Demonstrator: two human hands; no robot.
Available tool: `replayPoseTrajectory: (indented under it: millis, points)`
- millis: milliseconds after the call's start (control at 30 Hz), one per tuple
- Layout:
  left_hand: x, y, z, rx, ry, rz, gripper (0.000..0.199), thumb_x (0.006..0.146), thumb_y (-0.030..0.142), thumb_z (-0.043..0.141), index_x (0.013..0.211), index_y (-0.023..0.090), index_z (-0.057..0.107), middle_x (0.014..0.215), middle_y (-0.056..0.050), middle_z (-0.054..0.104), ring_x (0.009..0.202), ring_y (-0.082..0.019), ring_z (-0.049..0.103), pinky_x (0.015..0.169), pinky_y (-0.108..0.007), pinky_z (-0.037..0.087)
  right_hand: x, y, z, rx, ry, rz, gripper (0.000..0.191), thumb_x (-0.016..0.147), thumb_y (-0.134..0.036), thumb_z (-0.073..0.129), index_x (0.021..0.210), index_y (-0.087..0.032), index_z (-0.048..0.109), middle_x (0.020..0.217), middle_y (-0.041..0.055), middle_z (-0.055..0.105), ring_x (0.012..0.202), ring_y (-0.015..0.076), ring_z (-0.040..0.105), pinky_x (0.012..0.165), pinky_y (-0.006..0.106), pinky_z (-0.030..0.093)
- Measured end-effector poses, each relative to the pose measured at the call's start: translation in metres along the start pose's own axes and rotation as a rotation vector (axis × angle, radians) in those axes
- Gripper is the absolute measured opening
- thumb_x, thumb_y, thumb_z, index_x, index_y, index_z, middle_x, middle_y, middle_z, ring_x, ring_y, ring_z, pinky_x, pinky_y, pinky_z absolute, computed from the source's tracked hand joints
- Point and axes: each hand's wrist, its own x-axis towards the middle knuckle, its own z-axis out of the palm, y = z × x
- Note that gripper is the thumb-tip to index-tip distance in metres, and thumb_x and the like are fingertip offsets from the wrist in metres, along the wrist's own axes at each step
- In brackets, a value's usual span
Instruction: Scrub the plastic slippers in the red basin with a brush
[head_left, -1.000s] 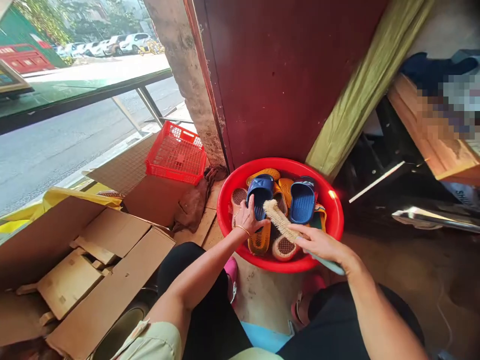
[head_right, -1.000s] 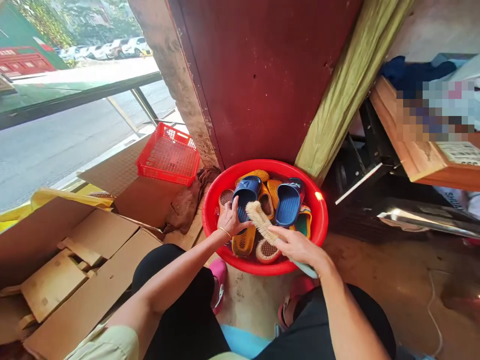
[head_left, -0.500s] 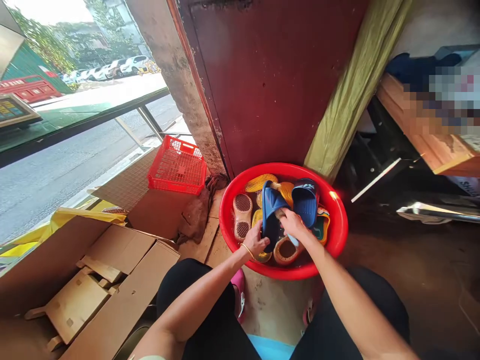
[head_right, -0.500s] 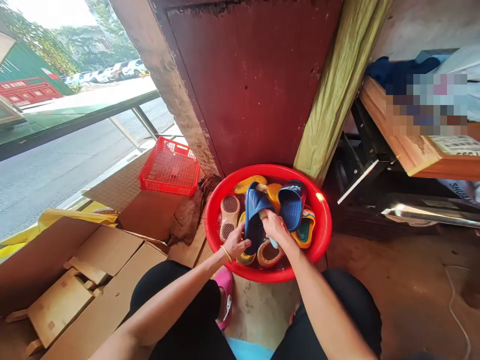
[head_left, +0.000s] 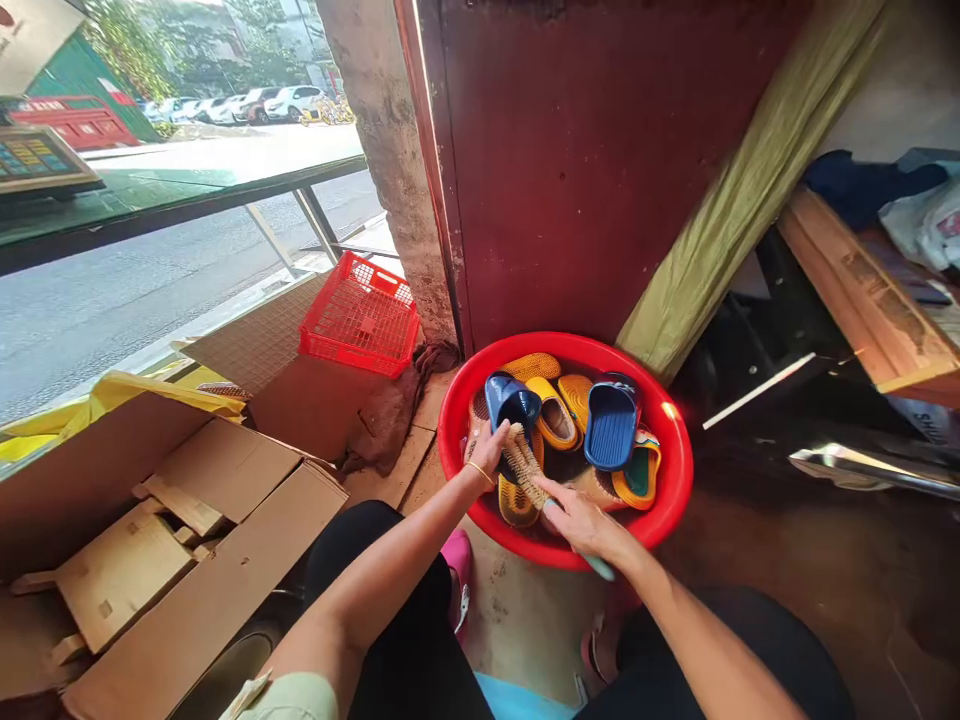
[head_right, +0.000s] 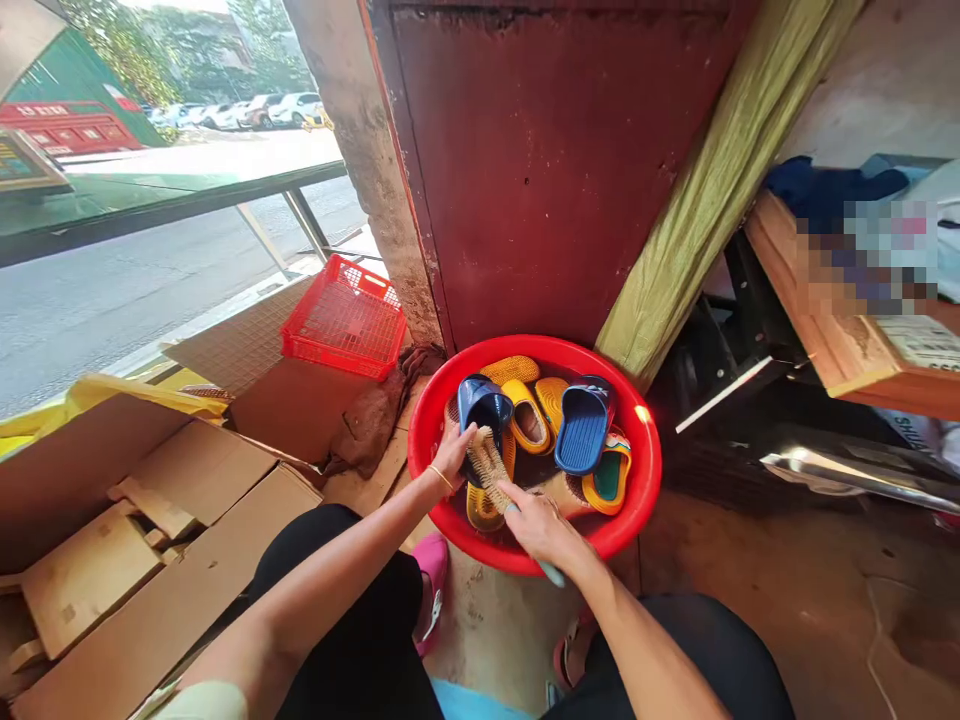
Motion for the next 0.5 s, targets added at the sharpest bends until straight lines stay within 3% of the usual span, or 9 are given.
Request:
replayPoseTrajectory:
  millis: [133, 233, 300, 400, 500]
  points:
    - [-0.02, -0.028, 0.018, 0.106, -0.106, 0.15, 0.062, 0.077, 0.044, 0.069, 0.131, 0.02, 0.051, 0.117, -0.01, 0.068, 0.104, -0.023, 0.065, 0.092, -0.037, 0.054, 0.032, 0.008, -0.013, 0.028, 0.09, 0.209, 0.059, 0.096, -0.027, 0.039, 0.154, -0.021, 0.041, 0.083, 0.0029, 0.073, 0.052, 0.0126, 0.063, 0.056, 0.021, 0.051]
    - [-0.031, -0.034, 0.016, 0.21, -0.192, 0.184, 0.063, 0.073, 0.033, 0.071, 0.132, 0.02, 0.051, 0.118, -0.01, 0.067, 0.105, -0.023, 0.064, 0.092, -0.037, 0.053, 0.048, 0.009, -0.02, 0.061, 0.137, 0.266, 0.06, 0.094, -0.023, 0.04, 0.154, -0.02, 0.041, 0.079, 0.002, 0.07, 0.046, 0.0104, 0.059, 0.049, 0.018, 0.047]
    - [-0.031, -0.029, 0.009, 0.291, -0.166, 0.165, 0.064, 0.072, 0.031, 0.071, 0.132, 0.021, 0.051, 0.114, -0.009, 0.068, 0.101, -0.023, 0.065, 0.09, -0.038, 0.054, 0.048, 0.007, -0.017, 0.09, 0.134, 0.232, 0.059, 0.093, -0.022, 0.04, 0.152, -0.018, 0.043, 0.076, 0.0017, 0.068, 0.045, 0.0106, 0.057, 0.047, 0.018, 0.045]
    - [-0.023, -0.017, -0.004, 0.348, -0.108, 0.103, 0.073, 0.073, 0.035, 0.071, 0.141, 0.021, 0.048, 0.104, -0.007, 0.07, 0.095, -0.024, 0.066, 0.088, -0.04, 0.054, 0.036, 0.002, -0.007, 0.155, -0.014, 0.142, 0.052, 0.093, -0.025, 0.039, 0.143, -0.017, 0.051, 0.069, 0.0001, 0.064, 0.044, 0.0117, 0.056, 0.043, 0.019, 0.043]
    - [-0.01, -0.01, -0.012, 0.318, -0.138, 0.108, 0.079, 0.073, 0.035, 0.07, 0.146, 0.022, 0.045, 0.112, -0.007, 0.07, 0.104, -0.026, 0.066, 0.095, -0.041, 0.053, 0.013, -0.005, -0.008, 0.163, -0.243, 0.132, 0.048, 0.092, -0.027, 0.042, 0.138, -0.018, 0.056, 0.064, -0.0019, 0.062, 0.044, 0.0123, 0.056, 0.043, 0.019, 0.042]
